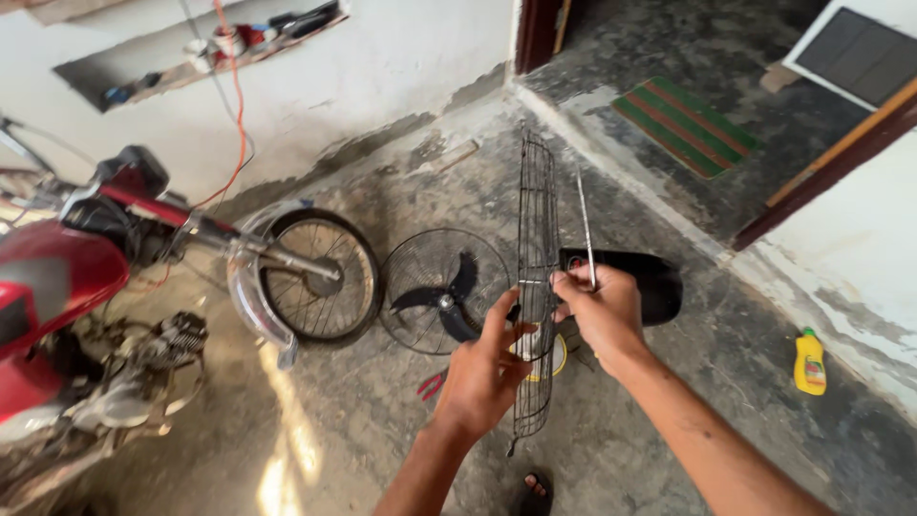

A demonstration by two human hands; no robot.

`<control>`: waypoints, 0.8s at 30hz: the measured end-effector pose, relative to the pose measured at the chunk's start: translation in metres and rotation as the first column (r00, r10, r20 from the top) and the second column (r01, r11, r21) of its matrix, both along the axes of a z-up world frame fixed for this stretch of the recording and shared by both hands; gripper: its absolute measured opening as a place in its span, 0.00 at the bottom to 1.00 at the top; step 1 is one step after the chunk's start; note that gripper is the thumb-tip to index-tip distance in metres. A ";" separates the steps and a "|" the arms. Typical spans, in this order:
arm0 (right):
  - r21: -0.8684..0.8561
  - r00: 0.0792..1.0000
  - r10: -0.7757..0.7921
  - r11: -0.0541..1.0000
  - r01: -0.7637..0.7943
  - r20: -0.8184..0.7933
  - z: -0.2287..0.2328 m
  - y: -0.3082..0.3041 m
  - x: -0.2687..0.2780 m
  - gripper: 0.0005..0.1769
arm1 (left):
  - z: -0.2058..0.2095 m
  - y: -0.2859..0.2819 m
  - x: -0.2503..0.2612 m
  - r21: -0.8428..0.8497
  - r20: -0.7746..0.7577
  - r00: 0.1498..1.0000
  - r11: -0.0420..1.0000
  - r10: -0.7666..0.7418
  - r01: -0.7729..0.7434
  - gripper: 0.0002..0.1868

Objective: The person reassembles a standing electric fan by attaching the front wire cage to the motor housing. They use a screwdriver to tighten the screws securing the cage to the fan body.

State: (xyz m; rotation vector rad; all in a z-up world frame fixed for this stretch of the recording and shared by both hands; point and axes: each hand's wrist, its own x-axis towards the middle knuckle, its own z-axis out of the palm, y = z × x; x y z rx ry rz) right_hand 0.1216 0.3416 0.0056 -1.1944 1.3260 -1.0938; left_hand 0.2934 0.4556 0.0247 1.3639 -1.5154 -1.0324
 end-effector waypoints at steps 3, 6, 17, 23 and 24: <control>-0.001 0.999 -0.041 0.999 0.041 -0.025 0.003 0.001 0.009 0.11 | -0.001 -0.008 0.009 0.026 -0.024 1.000 1.000 -0.016 0.016 0.47; -0.004 0.998 -0.063 0.998 0.063 -0.019 0.003 0.005 0.018 0.12 | -0.003 -0.019 0.026 0.052 -0.007 0.999 0.997 -0.054 0.054 0.48; 0.047 0.984 -0.158 0.987 0.155 0.077 0.008 0.003 0.039 0.13 | -0.004 -0.080 0.083 0.041 0.019 0.956 0.956 -0.292 0.291 0.49; -0.105 0.991 -0.076 0.991 0.088 0.113 -0.010 -0.011 0.038 0.13 | 0.001 -0.107 0.094 0.091 -0.035 0.934 0.930 -0.355 0.356 0.49; -0.162 0.993 -0.055 0.984 0.071 0.104 -0.014 -0.014 0.038 0.13 | 0.002 -0.113 0.095 0.089 -0.055 0.927 0.923 -0.370 0.374 0.47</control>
